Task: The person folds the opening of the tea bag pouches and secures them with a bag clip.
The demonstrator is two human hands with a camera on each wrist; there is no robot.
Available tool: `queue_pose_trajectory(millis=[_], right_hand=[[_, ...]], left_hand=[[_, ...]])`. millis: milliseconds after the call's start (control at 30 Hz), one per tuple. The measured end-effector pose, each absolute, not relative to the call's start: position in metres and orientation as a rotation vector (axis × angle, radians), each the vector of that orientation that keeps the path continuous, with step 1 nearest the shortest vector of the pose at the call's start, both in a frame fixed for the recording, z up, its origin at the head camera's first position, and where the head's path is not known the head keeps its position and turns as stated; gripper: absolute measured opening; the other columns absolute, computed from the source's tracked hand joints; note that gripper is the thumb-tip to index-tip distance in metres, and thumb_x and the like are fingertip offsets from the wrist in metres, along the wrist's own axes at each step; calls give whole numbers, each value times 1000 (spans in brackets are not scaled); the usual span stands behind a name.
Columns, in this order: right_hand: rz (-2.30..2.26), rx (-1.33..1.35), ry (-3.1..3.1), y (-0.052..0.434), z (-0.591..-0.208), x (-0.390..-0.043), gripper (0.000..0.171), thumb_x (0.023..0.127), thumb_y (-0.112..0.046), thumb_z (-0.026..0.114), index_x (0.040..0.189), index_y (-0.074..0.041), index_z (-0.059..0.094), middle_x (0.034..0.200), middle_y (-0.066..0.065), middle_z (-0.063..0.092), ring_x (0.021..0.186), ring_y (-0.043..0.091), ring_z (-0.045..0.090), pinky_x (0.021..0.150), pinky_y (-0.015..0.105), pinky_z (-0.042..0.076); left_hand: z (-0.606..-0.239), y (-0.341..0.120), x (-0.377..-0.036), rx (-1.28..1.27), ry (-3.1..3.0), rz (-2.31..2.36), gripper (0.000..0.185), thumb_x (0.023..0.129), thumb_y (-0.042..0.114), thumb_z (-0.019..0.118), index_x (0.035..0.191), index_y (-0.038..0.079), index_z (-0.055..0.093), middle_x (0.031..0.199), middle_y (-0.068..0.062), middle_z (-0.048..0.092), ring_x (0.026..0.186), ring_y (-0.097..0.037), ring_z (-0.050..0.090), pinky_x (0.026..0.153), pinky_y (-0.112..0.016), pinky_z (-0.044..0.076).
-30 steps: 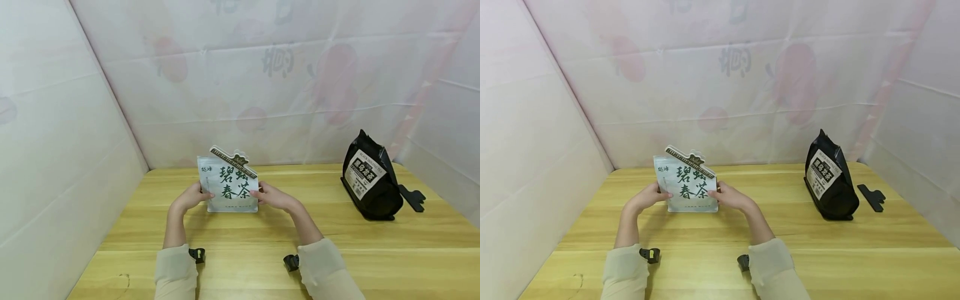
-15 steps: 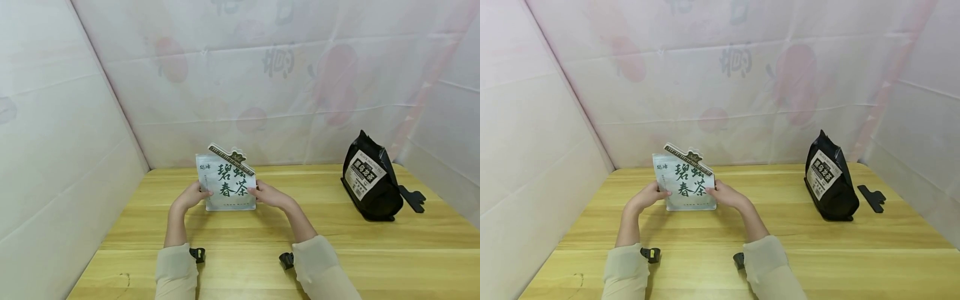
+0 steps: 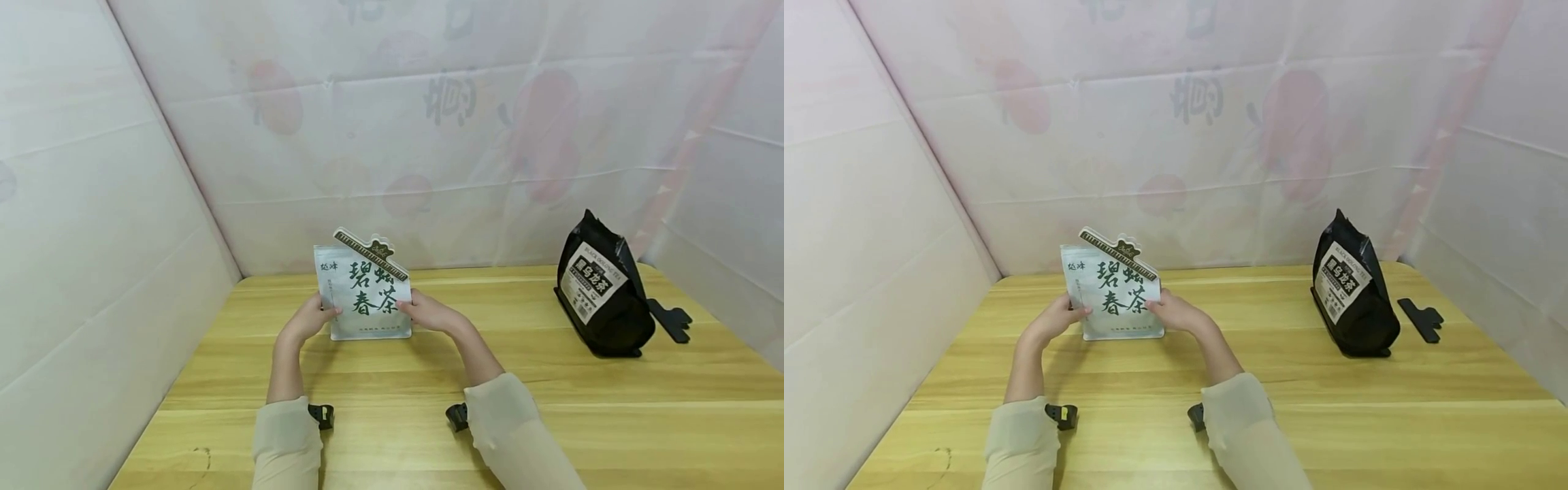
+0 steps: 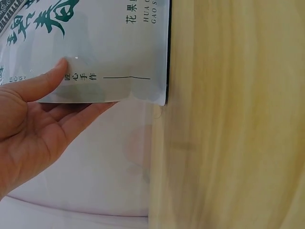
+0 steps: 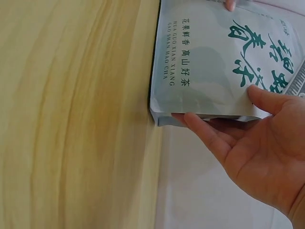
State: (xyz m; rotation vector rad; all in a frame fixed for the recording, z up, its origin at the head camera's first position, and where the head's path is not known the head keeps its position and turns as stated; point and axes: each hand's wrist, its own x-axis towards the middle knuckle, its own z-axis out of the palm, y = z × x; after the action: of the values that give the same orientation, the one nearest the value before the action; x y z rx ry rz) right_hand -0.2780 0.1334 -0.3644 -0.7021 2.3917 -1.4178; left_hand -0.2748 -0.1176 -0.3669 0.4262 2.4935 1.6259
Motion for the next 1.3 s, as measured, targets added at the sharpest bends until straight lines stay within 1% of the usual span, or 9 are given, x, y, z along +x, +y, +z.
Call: queue_pose_trajectory(millis=[200, 433, 733, 933, 1133, 1300], right_hand=[[-1411, -674, 2463, 132, -369, -282, 33, 100, -9, 34, 127, 9, 37, 124, 28, 46, 115, 38, 46, 91, 47, 40], [-1400, -706, 2523, 128, -373, -288, 32, 100, -10, 35, 125, 9, 40, 121, 27, 49, 114, 37, 47, 95, 45, 36], [-1363, -635, 2563, 126, -375, -291, 36, 100, -14, 35, 130, 6, 34, 128, 26, 44, 120, 36, 42, 98, 45, 32], [-1353, -593, 2581, 126, -375, -291, 39, 100, -17, 36, 131, 7, 34, 129, 27, 43, 121, 37, 40, 99, 46, 31], [-1374, -543, 2579, 127, -371, -289, 41, 99, -18, 40, 127, 11, 37, 123, 27, 47, 116, 37, 45, 96, 45, 35], [-1361, -492, 2585, 136, -367, -285, 46, 98, -22, 43, 131, 10, 35, 123, 26, 48, 110, 36, 50, 90, 43, 41]], left_hand=[[-372, -115, -279, 383, 2539, 1626, 33, 92, -1, 47, 122, -14, 41, 122, -32, 47, 118, -41, 41, 98, -50, 31], [-372, -116, -280, 308, 2591, 1619, 35, 92, 0, 48, 123, -14, 39, 124, -32, 45, 119, -42, 39, 97, -51, 31], [-374, -116, -283, 297, 2598, 1665, 37, 93, -1, 48, 127, -9, 36, 126, -30, 45, 119, -42, 40, 97, -51, 32], [-374, -116, -282, 345, 2607, 1671, 39, 92, -2, 48, 128, -10, 35, 126, -31, 44, 119, -43, 40, 96, -51, 33], [-371, -119, -283, 350, 2647, 1622, 40, 90, -1, 52, 126, -11, 37, 123, -31, 47, 116, -42, 43, 95, -50, 35], [-365, -122, -282, 345, 2661, 1588, 47, 90, 4, 55, 131, -9, 36, 126, -28, 46, 117, -41, 42, 94, -49, 36]])
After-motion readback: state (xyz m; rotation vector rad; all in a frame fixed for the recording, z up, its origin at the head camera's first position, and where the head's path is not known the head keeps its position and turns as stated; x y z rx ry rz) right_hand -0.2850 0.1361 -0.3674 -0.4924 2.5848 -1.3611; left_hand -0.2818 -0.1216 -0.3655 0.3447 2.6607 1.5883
